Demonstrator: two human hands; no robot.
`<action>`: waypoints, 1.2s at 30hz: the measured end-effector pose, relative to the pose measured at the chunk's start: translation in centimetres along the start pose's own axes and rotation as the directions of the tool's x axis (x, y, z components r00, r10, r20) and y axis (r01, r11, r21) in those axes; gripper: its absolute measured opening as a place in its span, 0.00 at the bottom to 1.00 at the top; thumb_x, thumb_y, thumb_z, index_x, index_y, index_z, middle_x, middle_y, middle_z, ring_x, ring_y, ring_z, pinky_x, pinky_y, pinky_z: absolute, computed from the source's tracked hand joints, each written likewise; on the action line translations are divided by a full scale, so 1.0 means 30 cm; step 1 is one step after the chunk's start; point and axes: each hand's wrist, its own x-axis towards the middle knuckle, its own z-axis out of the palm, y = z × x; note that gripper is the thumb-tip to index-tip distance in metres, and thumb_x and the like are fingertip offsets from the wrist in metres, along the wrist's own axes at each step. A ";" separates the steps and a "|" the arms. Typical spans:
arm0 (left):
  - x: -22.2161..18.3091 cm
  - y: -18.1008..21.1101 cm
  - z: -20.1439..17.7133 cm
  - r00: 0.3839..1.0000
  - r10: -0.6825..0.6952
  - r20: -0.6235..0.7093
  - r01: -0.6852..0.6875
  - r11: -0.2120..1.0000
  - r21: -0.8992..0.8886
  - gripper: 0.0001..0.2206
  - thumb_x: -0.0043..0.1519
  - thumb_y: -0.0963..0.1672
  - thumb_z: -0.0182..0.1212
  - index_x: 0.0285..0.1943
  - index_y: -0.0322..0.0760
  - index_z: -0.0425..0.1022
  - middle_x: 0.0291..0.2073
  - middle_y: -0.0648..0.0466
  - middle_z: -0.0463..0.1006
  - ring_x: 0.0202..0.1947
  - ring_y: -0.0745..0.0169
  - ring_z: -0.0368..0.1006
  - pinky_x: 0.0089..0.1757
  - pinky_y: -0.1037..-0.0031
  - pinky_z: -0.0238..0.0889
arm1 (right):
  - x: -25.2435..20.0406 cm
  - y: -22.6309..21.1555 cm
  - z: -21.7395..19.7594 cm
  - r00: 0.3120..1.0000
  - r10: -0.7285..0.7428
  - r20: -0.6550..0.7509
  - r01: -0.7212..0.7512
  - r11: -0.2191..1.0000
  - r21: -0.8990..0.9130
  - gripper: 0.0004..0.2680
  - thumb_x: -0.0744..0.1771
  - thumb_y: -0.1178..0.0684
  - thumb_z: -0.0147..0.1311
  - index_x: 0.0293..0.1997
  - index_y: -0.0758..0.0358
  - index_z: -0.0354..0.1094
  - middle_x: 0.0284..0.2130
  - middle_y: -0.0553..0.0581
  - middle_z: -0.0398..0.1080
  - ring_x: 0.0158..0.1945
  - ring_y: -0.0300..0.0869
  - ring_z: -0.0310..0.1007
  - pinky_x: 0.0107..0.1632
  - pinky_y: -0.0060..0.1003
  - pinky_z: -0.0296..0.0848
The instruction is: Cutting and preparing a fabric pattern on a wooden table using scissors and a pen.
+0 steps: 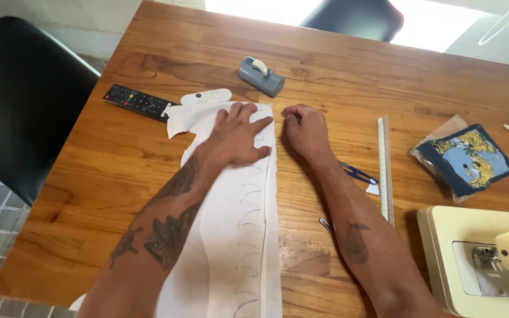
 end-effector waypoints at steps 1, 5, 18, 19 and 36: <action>0.016 -0.003 -0.012 1.000 -0.015 0.021 0.015 1.000 0.001 0.40 0.63 0.67 0.60 0.88 0.72 0.66 0.82 0.53 0.61 0.84 0.44 0.50 0.71 0.45 0.52 | 0.004 0.002 0.004 0.999 -0.039 -0.038 0.039 0.999 -0.009 0.08 0.70 0.50 0.61 0.52 0.46 0.87 0.45 0.57 0.86 0.57 0.56 0.85 0.61 0.55 0.82; 0.084 -0.003 -0.059 0.993 -0.066 0.094 0.059 0.996 0.070 0.47 0.56 0.70 0.70 0.89 0.78 0.65 0.78 0.55 0.65 0.80 0.44 0.55 0.69 0.48 0.54 | 0.015 0.021 0.018 0.991 -0.094 -0.095 0.094 0.996 0.001 0.08 0.70 0.52 0.61 0.52 0.49 0.86 0.44 0.59 0.85 0.55 0.57 0.85 0.60 0.55 0.82; 0.088 -0.029 -0.078 0.970 -0.087 0.229 0.107 0.991 -0.077 0.63 0.48 0.74 0.72 0.96 0.78 0.45 0.96 0.51 0.29 0.93 0.38 0.18 0.80 0.31 0.13 | -0.061 -0.137 -0.008 0.983 -0.182 0.025 0.178 0.977 0.122 0.14 0.67 0.51 0.72 0.58 0.33 0.87 0.39 0.57 0.83 0.51 0.52 0.85 0.58 0.48 0.83; 0.079 -0.027 -0.083 0.972 -0.082 0.222 0.102 0.991 -0.083 0.62 0.49 0.73 0.72 0.96 0.76 0.44 0.96 0.51 0.28 0.93 0.39 0.18 0.81 0.32 0.12 | -0.069 -0.161 -0.036 0.982 -0.173 0.070 0.170 0.985 0.040 0.15 0.66 0.49 0.74 0.60 0.37 0.87 0.42 0.58 0.84 0.55 0.54 0.83 0.62 0.48 0.81; 0.218 -0.122 0.089 0.997 -0.073 0.019 0.075 0.971 -0.228 0.32 0.75 0.62 0.58 0.91 0.74 0.61 0.95 0.57 0.41 0.93 0.42 0.30 0.80 0.26 0.21 | -0.015 -0.176 -0.084 0.938 0.273 0.216 -0.249 0.960 -0.132 0.29 0.64 0.36 0.81 0.76 0.21 0.75 0.62 0.58 0.74 0.72 0.52 0.76 0.76 0.48 0.74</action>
